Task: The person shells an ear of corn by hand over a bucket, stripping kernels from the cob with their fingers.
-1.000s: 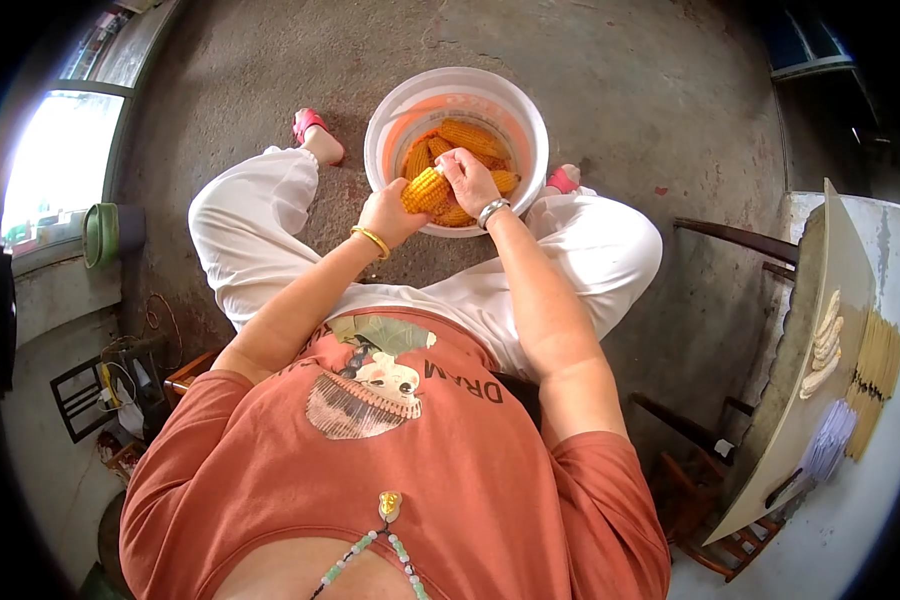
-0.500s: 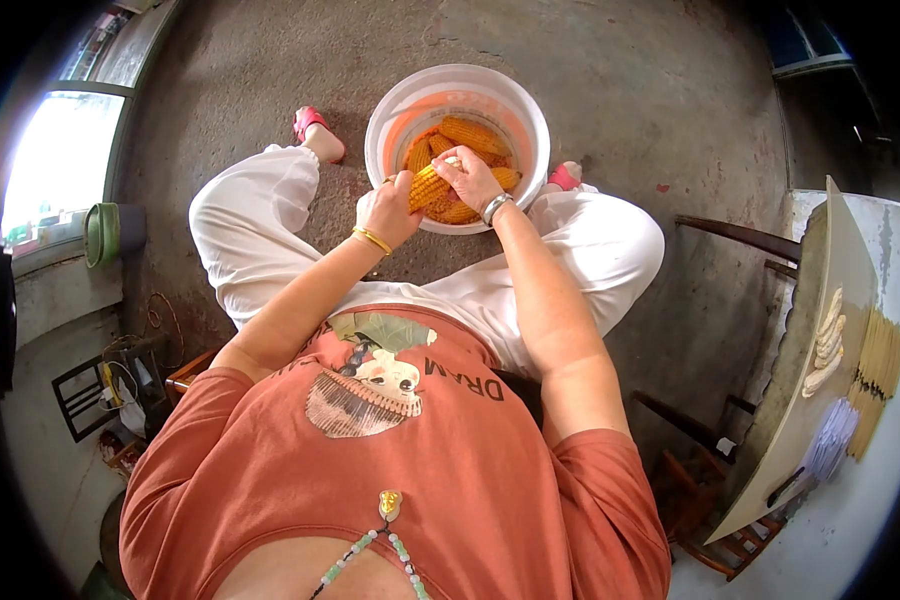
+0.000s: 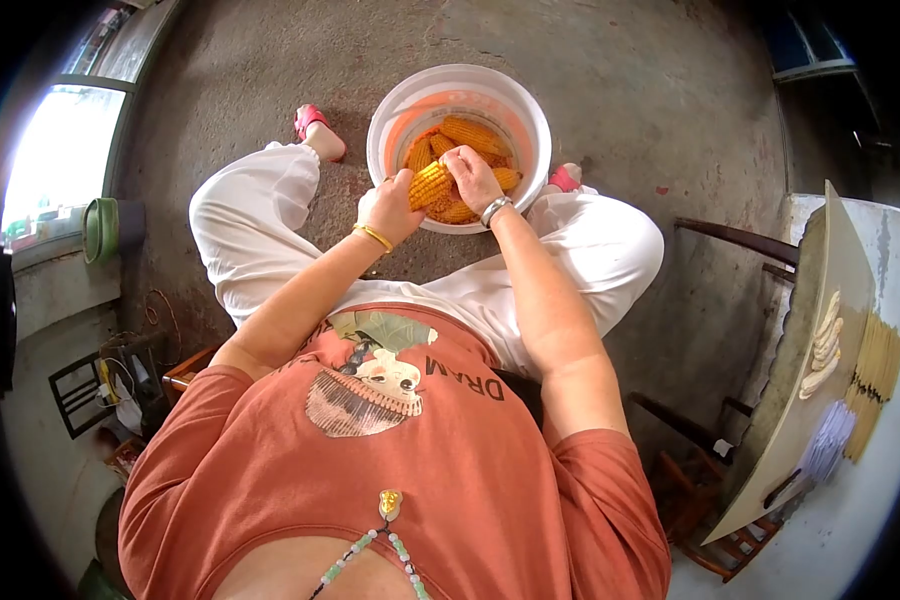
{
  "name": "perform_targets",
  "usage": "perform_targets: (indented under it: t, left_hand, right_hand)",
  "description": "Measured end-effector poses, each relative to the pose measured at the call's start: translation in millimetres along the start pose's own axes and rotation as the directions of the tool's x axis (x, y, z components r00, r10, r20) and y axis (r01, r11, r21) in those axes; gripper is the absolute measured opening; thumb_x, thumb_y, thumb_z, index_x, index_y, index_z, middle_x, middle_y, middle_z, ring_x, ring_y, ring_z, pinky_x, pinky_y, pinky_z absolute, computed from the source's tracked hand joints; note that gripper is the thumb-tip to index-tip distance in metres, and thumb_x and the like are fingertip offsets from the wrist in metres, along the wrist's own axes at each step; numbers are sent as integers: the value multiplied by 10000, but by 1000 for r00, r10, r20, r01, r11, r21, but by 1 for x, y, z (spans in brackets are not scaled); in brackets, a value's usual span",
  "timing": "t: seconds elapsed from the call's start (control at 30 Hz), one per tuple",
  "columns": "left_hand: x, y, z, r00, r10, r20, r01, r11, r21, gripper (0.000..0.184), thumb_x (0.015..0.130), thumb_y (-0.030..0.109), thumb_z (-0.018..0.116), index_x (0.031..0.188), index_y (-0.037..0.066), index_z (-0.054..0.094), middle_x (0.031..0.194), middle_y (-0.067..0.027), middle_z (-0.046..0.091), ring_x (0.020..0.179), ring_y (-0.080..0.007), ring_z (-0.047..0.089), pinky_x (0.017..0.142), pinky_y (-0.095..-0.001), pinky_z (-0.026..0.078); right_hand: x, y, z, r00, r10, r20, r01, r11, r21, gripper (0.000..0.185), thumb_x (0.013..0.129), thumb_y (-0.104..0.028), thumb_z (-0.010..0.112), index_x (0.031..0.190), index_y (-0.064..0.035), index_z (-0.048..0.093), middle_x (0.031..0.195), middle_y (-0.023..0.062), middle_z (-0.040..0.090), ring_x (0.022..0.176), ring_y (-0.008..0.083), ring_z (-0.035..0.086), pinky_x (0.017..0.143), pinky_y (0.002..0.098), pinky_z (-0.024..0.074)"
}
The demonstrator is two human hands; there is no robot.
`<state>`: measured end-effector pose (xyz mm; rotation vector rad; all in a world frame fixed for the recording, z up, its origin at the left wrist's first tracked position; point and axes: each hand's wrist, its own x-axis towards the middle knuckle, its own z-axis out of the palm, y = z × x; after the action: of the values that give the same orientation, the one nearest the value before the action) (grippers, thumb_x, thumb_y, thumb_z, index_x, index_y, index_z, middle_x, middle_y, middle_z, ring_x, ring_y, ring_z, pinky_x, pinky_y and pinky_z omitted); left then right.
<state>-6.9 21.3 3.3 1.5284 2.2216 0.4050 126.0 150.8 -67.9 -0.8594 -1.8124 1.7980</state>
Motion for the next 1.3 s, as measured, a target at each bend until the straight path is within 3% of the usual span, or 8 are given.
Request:
perform_targets:
  t: [0.13,0.47,0.57,0.67,0.77,0.87,0.97,1.3]
  left_hand:
    - [0,-3,2,1000,9,-5,-9,1000,-1,430,697,247,753,978,57,489,897,-197,645,825,-375,648,707,-448,527]
    - [-1,-4,3,1000,-11,6,11,1000,19,435,694,240,753,982,61,481,913,-193,649,824,-365,654,717,-441,531]
    - [0,-6,2,999,22,-33,-23,999,-31,414,685,242,758,971,53,526,878,-195,655,806,-367,655,705,-444,529]
    - [5,-15,2,1000,21,16,-15,955,-298,393,690,267,759,945,27,581,816,-186,659,781,-358,657,695,-433,526]
    - [15,-19,-5,843,-126,523,482,608,-631,442,688,336,763,926,-3,610,784,-183,661,777,-342,661,706,-413,524]
    - [12,-10,-13,868,-162,470,428,725,-540,501,690,399,755,932,-14,605,800,-185,664,781,-332,664,714,-404,524]
    - [10,-12,4,989,-51,139,95,940,-329,526,684,432,751,933,-5,599,817,-197,666,790,-343,663,716,-415,524]
    - [4,-3,-2,986,-87,139,113,975,-193,535,682,431,757,964,6,594,850,-201,672,826,-349,661,742,-418,523]
  right_hand:
    - [-6,-21,1,976,203,81,-200,979,-37,433,914,-480,569,1011,-58,548,877,38,594,763,100,563,650,235,500]
    - [-3,-7,-1,988,114,103,-121,991,61,442,920,-466,564,1073,-54,516,910,39,594,771,97,582,619,234,521]
    - [-3,-5,-2,993,78,94,-82,996,39,425,933,-449,550,1085,-54,516,918,33,595,791,94,579,623,235,519]
    - [-3,-11,-3,992,76,105,-84,994,75,401,944,-423,540,1098,-54,523,946,22,586,841,86,559,691,234,493]
    - [-6,-23,-1,986,121,116,-132,987,92,373,964,-382,521,1125,-46,532,989,16,572,916,80,528,837,234,446]
    - [-2,-11,-1,996,37,83,-43,997,66,392,959,-401,516,1138,-53,528,981,22,573,889,83,541,770,234,467]
    - [2,-4,1,999,17,34,-18,1000,22,420,939,-438,536,1138,-68,524,945,27,577,828,87,559,629,228,507]
    - [-7,-28,-2,967,207,146,-223,969,104,322,948,-321,559,1159,-81,517,839,-21,510,645,41,470,535,190,414]
